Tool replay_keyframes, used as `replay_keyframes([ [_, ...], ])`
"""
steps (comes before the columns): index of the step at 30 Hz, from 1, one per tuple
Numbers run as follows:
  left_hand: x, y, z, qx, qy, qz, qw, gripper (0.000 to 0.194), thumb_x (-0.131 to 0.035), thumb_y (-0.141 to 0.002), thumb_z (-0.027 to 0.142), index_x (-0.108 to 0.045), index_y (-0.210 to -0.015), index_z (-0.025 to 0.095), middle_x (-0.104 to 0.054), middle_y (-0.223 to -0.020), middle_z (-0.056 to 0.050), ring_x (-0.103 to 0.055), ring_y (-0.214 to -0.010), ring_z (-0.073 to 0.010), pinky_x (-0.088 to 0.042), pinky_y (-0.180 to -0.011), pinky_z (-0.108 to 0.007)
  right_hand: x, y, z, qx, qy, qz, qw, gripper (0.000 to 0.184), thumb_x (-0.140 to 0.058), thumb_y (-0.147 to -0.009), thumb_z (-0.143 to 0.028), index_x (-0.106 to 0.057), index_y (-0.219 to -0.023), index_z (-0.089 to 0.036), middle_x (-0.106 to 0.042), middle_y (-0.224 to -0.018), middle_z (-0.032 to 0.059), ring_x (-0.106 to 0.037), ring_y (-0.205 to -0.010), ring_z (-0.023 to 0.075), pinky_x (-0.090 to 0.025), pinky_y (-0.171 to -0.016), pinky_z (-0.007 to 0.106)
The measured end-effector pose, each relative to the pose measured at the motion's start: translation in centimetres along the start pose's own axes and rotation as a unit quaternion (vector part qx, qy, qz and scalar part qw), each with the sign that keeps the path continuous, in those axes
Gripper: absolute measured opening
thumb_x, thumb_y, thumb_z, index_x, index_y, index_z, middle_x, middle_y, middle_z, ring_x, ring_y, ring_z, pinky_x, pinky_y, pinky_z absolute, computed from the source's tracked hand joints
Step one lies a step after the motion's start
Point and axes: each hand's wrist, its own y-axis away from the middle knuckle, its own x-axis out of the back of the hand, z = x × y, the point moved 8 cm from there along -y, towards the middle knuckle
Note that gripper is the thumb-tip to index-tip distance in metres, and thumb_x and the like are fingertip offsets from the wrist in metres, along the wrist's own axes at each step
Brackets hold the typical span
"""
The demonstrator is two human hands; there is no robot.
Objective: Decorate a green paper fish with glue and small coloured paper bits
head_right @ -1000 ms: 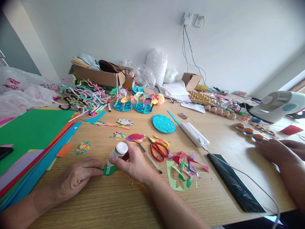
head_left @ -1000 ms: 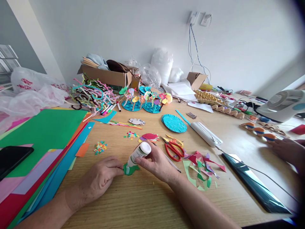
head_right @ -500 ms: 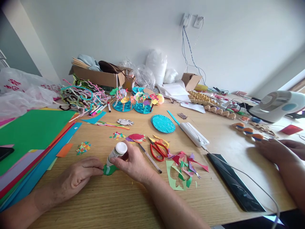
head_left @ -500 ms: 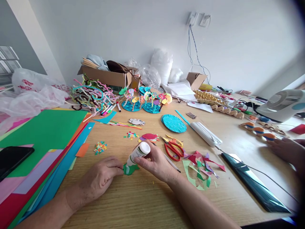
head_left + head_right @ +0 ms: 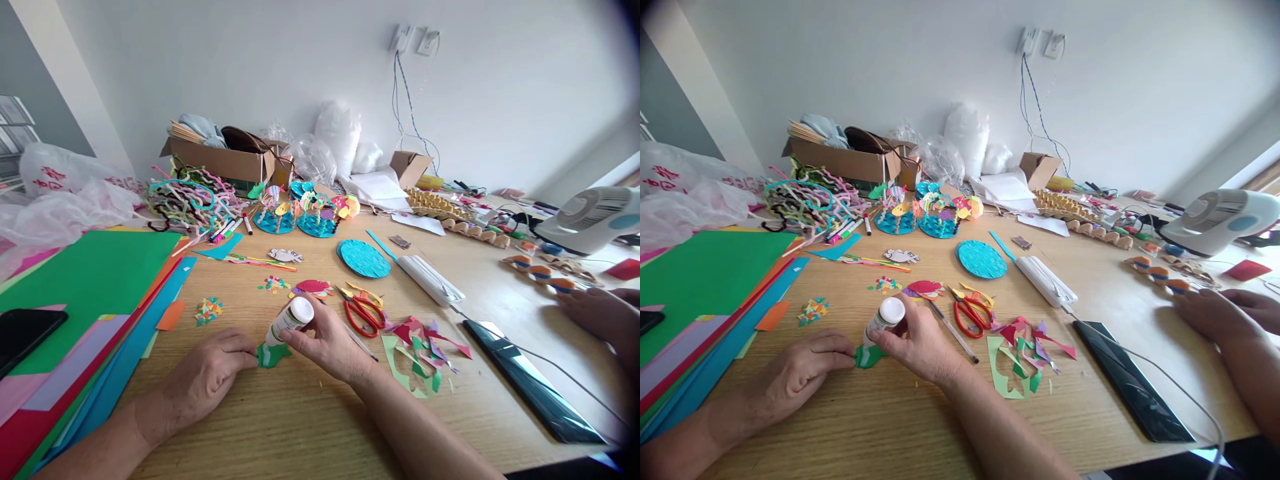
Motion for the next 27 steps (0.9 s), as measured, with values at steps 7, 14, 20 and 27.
replay_keyframes([
  [7,-0.19,-0.03,-0.09,0.003,0.003,-0.005,1.000,0.040,-0.034,-0.089,0.002,-0.068,-0.086,0.022,-0.068,-0.082,-0.002,-0.062,-0.076,-0.0157,-0.051,-0.067,-0.025,-0.03,0.23,-0.20,0.004,0.012,-0.001,1.000,0.023,-0.064,-0.077,-0.033,-0.047,-0.083,-0.019,-0.053,-0.073,-0.0007,-0.050,-0.065,0.0138,-0.039,-0.056,0.024],
  [14,-0.26,0.01,-0.19,-0.001,0.017,-0.002,1.000,0.039,-0.034,-0.089,0.001,-0.067,-0.089,0.022,-0.068,-0.085,-0.002,-0.063,-0.080,-0.0150,-0.051,-0.070,-0.024,0.20,0.30,-0.09,-0.004,0.017,-0.007,1.000,0.022,-0.063,-0.078,-0.034,-0.049,-0.085,-0.018,-0.054,-0.074,-0.0005,-0.050,-0.065,0.0142,-0.039,-0.057,0.025],
  [20,-0.12,-0.03,-0.19,0.006,0.021,-0.002,1.000,0.035,-0.037,-0.091,0.004,-0.068,-0.088,0.022,-0.068,-0.085,-0.002,-0.063,-0.078,-0.0151,-0.051,-0.069,-0.024,-0.11,0.43,-0.61,0.003,0.017,-0.023,1.000,0.025,-0.064,-0.077,-0.037,-0.048,-0.081,-0.019,-0.052,-0.071,-0.0014,-0.048,-0.064,0.0136,-0.038,-0.055,0.024],
  [27,-0.17,0.16,-0.16,0.002,0.025,-0.001,1.000,0.037,-0.036,-0.090,0.002,-0.067,-0.090,0.023,-0.068,-0.086,-0.002,-0.063,-0.080,-0.0151,-0.051,-0.069,-0.023,0.29,0.58,-0.12,-0.008,0.047,-0.016,0.999,0.022,-0.064,-0.077,-0.034,-0.050,-0.084,-0.018,-0.053,-0.072,-0.0015,-0.049,-0.063,0.0135,-0.038,-0.056,0.024],
])
